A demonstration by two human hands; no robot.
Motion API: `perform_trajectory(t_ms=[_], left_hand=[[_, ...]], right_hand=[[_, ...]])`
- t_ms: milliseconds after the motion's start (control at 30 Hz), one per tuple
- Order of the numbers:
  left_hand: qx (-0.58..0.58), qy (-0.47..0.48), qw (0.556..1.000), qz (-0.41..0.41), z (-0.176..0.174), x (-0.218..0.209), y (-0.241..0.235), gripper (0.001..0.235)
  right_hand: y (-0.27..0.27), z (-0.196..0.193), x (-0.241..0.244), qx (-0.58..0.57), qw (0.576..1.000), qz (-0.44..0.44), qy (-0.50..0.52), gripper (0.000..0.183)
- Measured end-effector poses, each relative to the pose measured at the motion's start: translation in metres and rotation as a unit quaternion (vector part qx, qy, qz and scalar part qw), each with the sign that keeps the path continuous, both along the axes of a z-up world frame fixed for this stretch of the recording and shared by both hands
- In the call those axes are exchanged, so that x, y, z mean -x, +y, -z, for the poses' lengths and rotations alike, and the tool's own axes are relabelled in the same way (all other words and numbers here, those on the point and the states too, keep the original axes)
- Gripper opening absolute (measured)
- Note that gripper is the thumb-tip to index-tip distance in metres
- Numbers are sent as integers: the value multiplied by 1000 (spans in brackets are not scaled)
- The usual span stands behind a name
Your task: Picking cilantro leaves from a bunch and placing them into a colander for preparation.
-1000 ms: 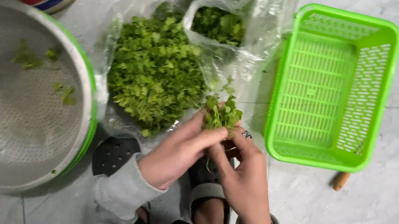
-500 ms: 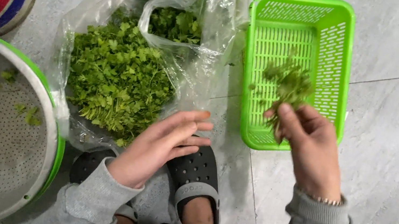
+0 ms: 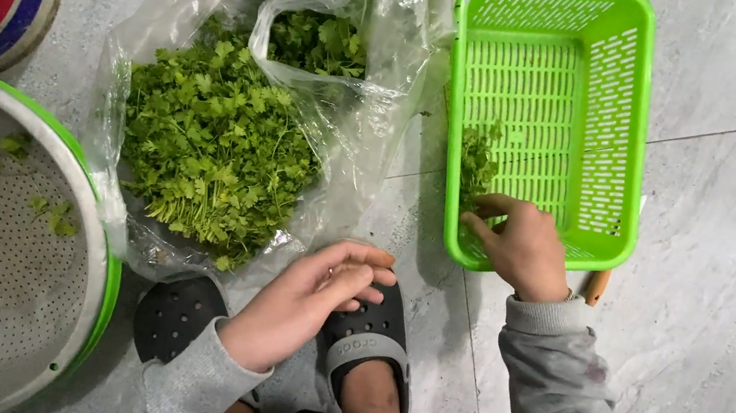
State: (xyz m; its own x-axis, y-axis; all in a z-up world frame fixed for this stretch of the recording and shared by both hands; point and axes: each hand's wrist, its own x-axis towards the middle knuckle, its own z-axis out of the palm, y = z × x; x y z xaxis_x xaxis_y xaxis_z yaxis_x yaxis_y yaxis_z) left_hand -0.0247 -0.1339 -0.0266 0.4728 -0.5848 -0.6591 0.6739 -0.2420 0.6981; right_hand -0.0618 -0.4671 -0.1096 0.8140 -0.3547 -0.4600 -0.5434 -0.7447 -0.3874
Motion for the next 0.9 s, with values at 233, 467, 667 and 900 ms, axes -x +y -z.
perform_trajectory(t_ms=[233,467,667,900], left_hand=[[0,-6,1000,6,5,6,4,44],[27,-27,999,-23,8,8,34,49],[-52,-91,994,-37,4,-6,65,38],[-333,-238,911,-56,-5,-26,107,40]], right_hand=[[15,0,10,44,998,-15,32,32],[24,-18,13,-3,999,2,41,41],[110,-71,0,-132,969,66,-199,18],[211,-54,-43,-234,966,-21,-106,17]])
